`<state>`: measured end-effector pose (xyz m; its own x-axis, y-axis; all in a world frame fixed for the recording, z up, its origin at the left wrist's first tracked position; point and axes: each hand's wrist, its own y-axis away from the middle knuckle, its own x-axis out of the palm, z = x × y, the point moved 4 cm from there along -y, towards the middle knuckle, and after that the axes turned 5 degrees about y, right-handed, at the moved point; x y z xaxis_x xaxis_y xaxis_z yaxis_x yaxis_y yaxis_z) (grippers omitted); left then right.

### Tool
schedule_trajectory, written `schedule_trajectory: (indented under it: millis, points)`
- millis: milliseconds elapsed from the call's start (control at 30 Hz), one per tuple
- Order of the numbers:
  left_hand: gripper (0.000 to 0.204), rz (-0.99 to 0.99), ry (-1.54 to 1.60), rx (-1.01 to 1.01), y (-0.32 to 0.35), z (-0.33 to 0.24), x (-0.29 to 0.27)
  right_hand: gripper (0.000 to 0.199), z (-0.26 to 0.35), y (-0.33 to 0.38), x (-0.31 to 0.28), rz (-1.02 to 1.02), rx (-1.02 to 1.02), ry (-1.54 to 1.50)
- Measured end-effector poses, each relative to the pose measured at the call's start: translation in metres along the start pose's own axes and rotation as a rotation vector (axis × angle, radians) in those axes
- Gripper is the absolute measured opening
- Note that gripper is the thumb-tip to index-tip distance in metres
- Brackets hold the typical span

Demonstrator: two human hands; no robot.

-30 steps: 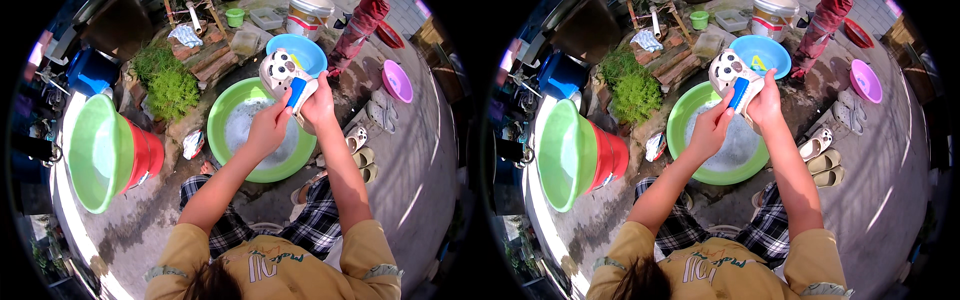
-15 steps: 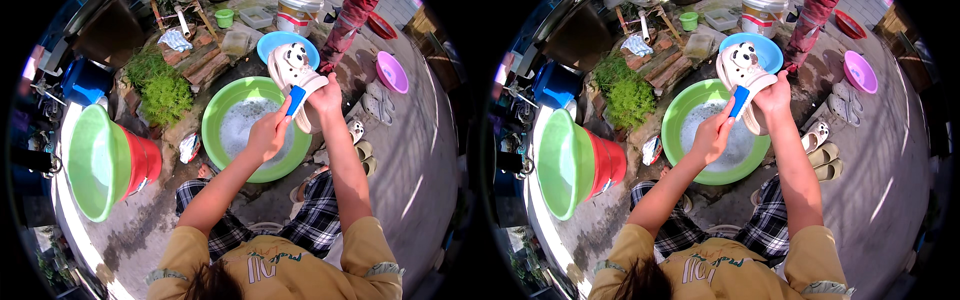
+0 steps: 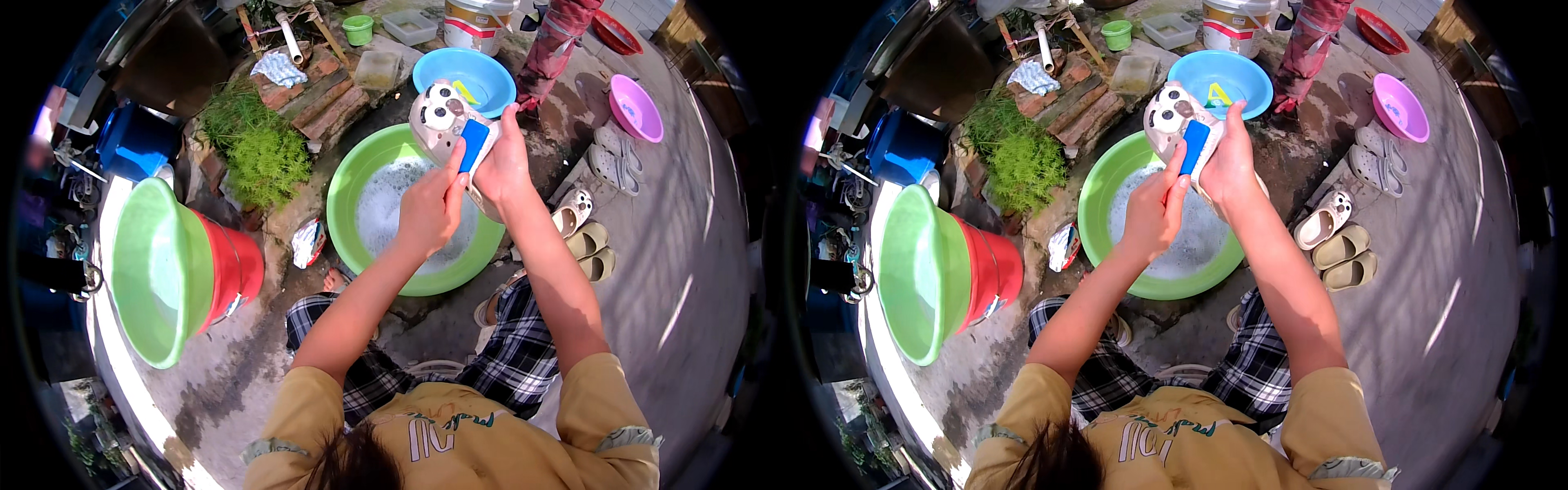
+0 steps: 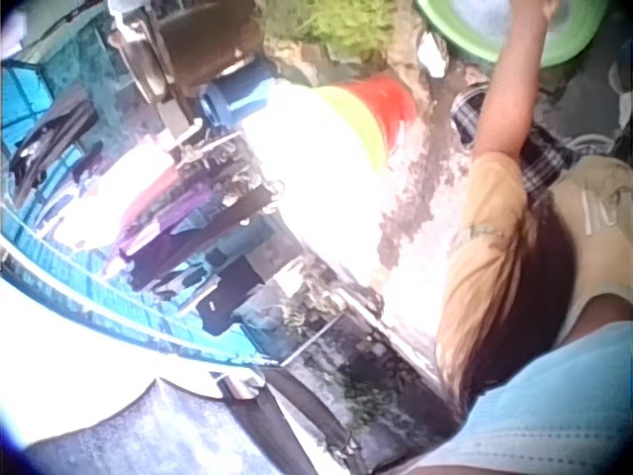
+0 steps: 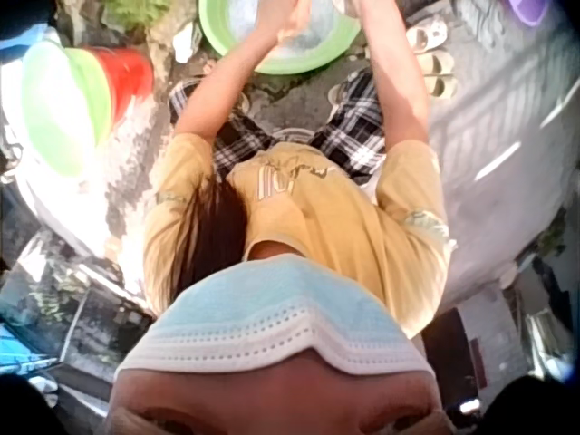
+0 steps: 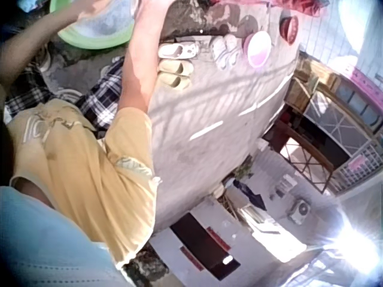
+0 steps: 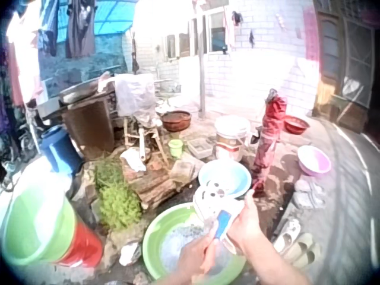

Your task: The person scrubs a pair of beige clog-style shoes using a blue brush and soapy water in a green basin. They clean the exterior and interior of the shoes, rinsing the brush in the basin as needed.

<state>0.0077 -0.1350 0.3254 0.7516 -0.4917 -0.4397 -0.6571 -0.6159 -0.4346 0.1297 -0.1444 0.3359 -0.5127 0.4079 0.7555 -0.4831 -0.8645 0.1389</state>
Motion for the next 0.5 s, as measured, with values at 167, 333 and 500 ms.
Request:
schedule_trajectory:
  millis: [167,333,500]
  points:
    - [0.037,-0.022,0.331,-0.238,-0.015,0.023,-0.021,0.053,-0.024,0.006,0.009,0.074,0.052,0.081]
    - [0.039,0.182,0.31,-0.245,-0.005,0.016,-0.02,0.07,0.012,-0.004,0.004,0.199,0.049,-0.01]
    - [0.039,-0.189,0.095,-0.029,-0.005,0.016,-0.011,0.071,-0.038,0.019,0.009,-0.004,0.072,0.399]
